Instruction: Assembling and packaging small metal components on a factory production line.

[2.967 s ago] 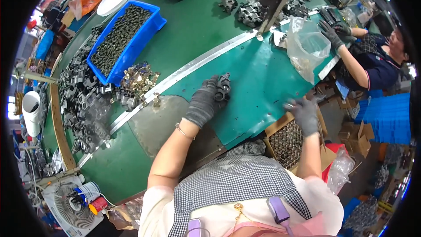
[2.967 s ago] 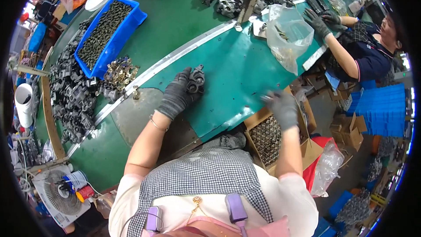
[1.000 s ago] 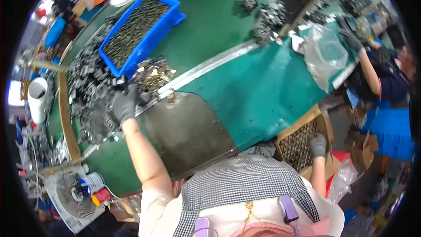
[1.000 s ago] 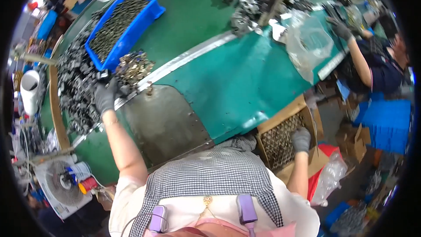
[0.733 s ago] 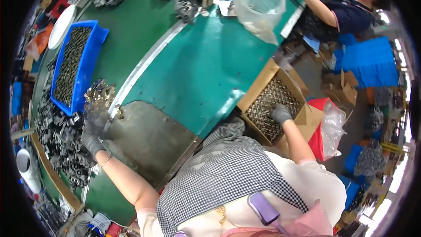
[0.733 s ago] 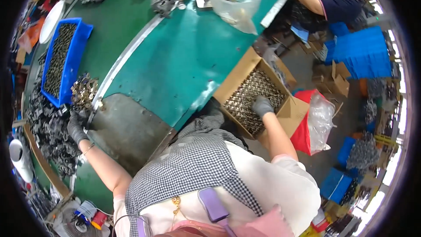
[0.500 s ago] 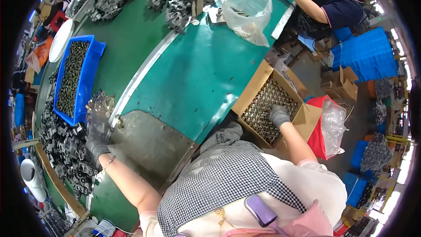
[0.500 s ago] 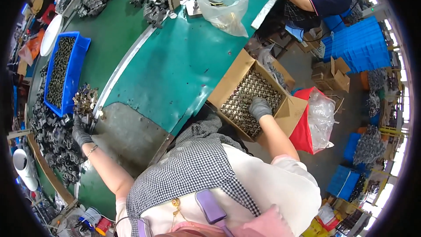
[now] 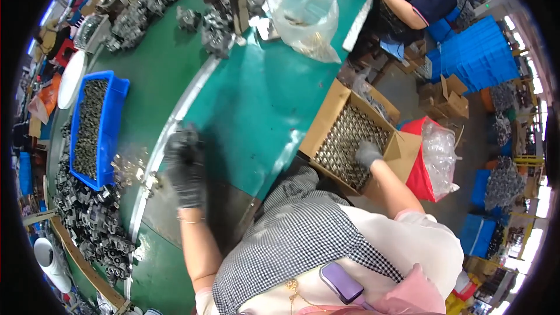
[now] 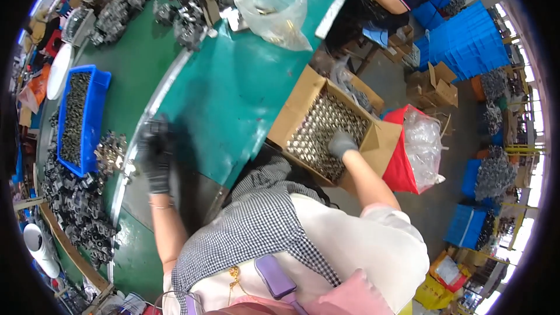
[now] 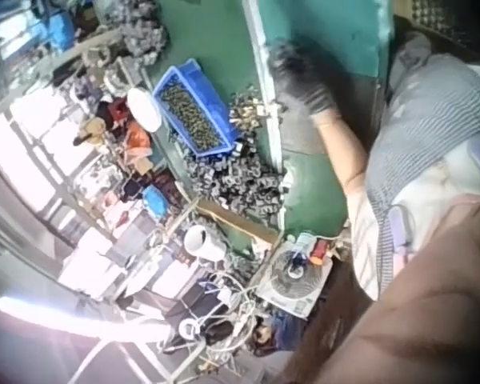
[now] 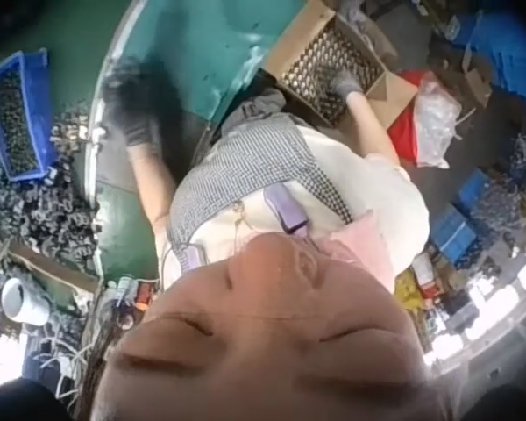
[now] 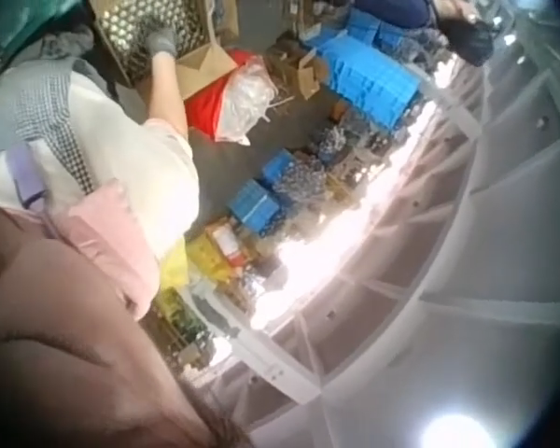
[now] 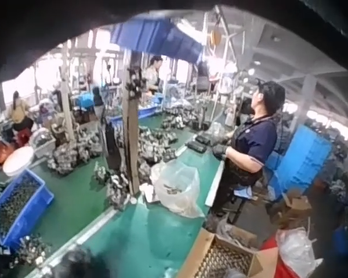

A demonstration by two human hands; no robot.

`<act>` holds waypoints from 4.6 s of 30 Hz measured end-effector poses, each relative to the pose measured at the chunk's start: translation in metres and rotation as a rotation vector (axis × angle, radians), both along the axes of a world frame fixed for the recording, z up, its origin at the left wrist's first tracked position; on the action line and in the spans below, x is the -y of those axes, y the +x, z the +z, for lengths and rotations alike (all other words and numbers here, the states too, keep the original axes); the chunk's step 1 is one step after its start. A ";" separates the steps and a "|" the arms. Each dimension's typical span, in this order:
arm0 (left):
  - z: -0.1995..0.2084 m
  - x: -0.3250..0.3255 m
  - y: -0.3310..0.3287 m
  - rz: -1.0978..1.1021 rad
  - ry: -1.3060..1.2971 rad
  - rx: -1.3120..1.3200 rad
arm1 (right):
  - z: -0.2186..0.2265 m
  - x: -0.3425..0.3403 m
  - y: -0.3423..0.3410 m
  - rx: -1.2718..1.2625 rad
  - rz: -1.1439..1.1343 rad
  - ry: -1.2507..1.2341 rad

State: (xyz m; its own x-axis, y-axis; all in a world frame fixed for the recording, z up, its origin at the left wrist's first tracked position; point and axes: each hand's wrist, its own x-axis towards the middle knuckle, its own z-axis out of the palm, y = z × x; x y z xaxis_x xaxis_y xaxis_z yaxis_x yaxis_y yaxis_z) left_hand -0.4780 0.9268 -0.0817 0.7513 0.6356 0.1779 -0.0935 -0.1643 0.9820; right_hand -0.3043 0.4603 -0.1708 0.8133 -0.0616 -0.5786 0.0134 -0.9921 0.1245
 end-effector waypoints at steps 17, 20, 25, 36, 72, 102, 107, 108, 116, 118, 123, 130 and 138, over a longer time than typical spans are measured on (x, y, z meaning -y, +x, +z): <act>0.000 0.028 0.012 0.036 0.563 -0.349 | 0.131 -0.086 0.026 -0.058 0.064 0.547; 0.011 0.040 0.033 -0.017 0.490 -0.331 | 0.130 -0.148 0.039 0.016 0.334 1.048; 0.003 0.048 0.040 0.043 0.576 -0.356 | 0.140 -0.321 0.012 -0.021 0.959 0.552; 0.010 0.042 0.036 -0.027 0.909 -0.252 | 0.215 -0.340 0.031 0.068 0.956 1.255; 0.038 -0.061 0.073 0.521 0.828 -0.028 | 0.248 -0.319 0.020 -0.107 0.039 2.234; 0.058 -0.113 -0.231 0.487 0.544 -0.546 | -0.056 0.063 0.006 0.177 0.219 0.051; 0.064 -0.058 -0.226 0.611 0.807 -0.594 | -0.069 0.079 0.016 -0.001 0.275 0.062; 0.066 -0.047 -0.221 0.649 0.649 -0.537 | -0.044 0.072 0.010 -0.073 0.315 0.072; 0.057 0.003 -0.066 0.262 0.022 -0.409 | -0.001 0.041 -0.003 0.029 0.437 0.076; 0.022 0.010 -0.036 0.196 0.188 -0.312 | 0.001 0.032 -0.001 -0.008 0.481 0.033; 0.002 0.027 -0.004 -0.003 0.486 -0.357 | 0.016 0.019 -0.015 -0.107 0.559 -0.121; 0.008 0.031 -0.014 -0.169 0.449 -0.301 | 0.128 -0.068 0.022 0.080 0.466 0.212; 0.006 0.037 0.004 -0.096 0.437 -0.350 | 0.171 -0.316 -0.022 -0.070 0.748 0.463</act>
